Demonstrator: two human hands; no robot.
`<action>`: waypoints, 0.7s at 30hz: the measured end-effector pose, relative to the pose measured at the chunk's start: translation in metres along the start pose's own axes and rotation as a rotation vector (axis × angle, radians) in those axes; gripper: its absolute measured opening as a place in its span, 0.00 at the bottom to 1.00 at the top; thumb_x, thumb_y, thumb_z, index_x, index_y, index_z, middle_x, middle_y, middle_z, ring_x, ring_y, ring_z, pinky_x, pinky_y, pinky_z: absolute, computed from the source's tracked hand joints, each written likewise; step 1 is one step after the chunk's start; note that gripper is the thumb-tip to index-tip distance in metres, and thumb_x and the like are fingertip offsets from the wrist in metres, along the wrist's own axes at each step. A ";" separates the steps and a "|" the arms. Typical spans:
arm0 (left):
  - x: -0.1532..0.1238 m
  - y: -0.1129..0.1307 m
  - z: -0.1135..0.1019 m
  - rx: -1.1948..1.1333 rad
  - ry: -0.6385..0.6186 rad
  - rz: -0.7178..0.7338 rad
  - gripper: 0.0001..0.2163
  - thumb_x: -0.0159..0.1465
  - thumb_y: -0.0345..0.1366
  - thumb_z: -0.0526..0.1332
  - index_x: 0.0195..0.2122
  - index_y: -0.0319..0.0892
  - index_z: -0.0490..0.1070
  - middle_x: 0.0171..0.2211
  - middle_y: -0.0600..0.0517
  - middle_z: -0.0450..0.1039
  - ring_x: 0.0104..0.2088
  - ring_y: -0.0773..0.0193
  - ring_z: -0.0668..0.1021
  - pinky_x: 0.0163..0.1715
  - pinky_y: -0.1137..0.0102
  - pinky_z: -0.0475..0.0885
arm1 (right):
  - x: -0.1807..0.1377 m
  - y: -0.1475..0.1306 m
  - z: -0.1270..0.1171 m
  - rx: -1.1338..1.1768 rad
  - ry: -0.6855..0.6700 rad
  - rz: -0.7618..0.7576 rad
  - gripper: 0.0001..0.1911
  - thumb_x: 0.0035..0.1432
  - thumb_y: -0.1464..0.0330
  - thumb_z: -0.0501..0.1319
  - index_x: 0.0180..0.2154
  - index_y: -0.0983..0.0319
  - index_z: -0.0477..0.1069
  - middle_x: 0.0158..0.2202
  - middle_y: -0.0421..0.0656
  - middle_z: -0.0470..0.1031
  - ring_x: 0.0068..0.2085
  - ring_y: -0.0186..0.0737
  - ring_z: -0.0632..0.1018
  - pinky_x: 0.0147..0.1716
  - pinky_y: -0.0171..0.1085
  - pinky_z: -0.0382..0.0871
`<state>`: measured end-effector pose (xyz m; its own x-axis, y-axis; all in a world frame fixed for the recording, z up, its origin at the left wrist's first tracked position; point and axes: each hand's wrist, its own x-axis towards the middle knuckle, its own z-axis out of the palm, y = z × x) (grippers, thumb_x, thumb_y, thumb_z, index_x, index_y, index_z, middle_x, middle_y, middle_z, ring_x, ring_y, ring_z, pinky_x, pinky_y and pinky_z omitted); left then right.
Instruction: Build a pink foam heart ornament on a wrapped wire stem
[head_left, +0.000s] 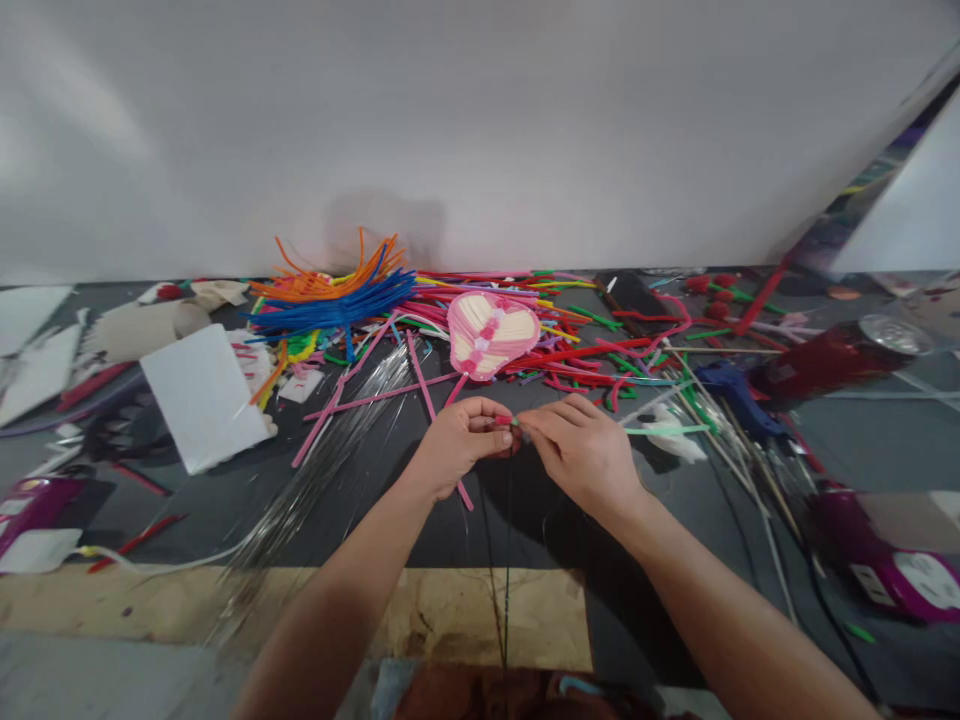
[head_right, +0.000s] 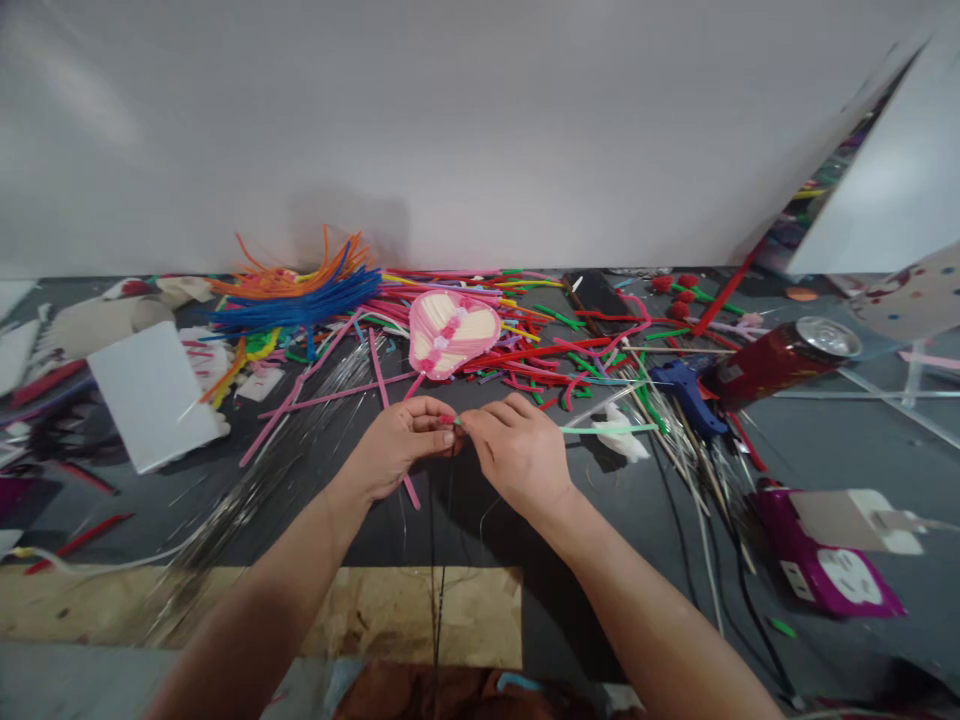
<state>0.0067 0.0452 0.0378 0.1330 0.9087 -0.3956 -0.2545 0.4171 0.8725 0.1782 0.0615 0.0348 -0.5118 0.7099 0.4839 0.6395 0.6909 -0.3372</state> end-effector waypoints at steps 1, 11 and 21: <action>0.000 0.000 0.000 -0.001 -0.002 -0.003 0.14 0.45 0.30 0.71 0.32 0.36 0.71 0.26 0.53 0.75 0.26 0.69 0.78 0.30 0.73 0.74 | 0.000 0.000 0.001 -0.003 0.002 0.008 0.11 0.63 0.71 0.53 0.35 0.62 0.75 0.31 0.43 0.78 0.35 0.39 0.72 0.37 0.36 0.64; 0.001 -0.002 -0.002 -0.031 -0.011 0.004 0.16 0.44 0.31 0.72 0.34 0.36 0.71 0.26 0.52 0.76 0.26 0.68 0.78 0.31 0.72 0.74 | 0.000 -0.003 0.001 -0.022 0.057 -0.016 0.10 0.61 0.71 0.55 0.35 0.62 0.75 0.35 0.44 0.77 0.37 0.40 0.71 0.39 0.38 0.66; 0.002 -0.004 -0.005 -0.037 -0.030 0.017 0.13 0.46 0.31 0.71 0.31 0.36 0.71 0.24 0.53 0.76 0.25 0.69 0.78 0.30 0.73 0.74 | -0.001 -0.002 0.002 0.008 0.064 -0.039 0.10 0.61 0.73 0.55 0.34 0.62 0.75 0.34 0.44 0.77 0.36 0.40 0.71 0.38 0.38 0.67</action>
<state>0.0031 0.0457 0.0319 0.1572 0.9150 -0.3716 -0.2922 0.4026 0.8675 0.1761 0.0601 0.0336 -0.4983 0.6723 0.5475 0.6149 0.7192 -0.3235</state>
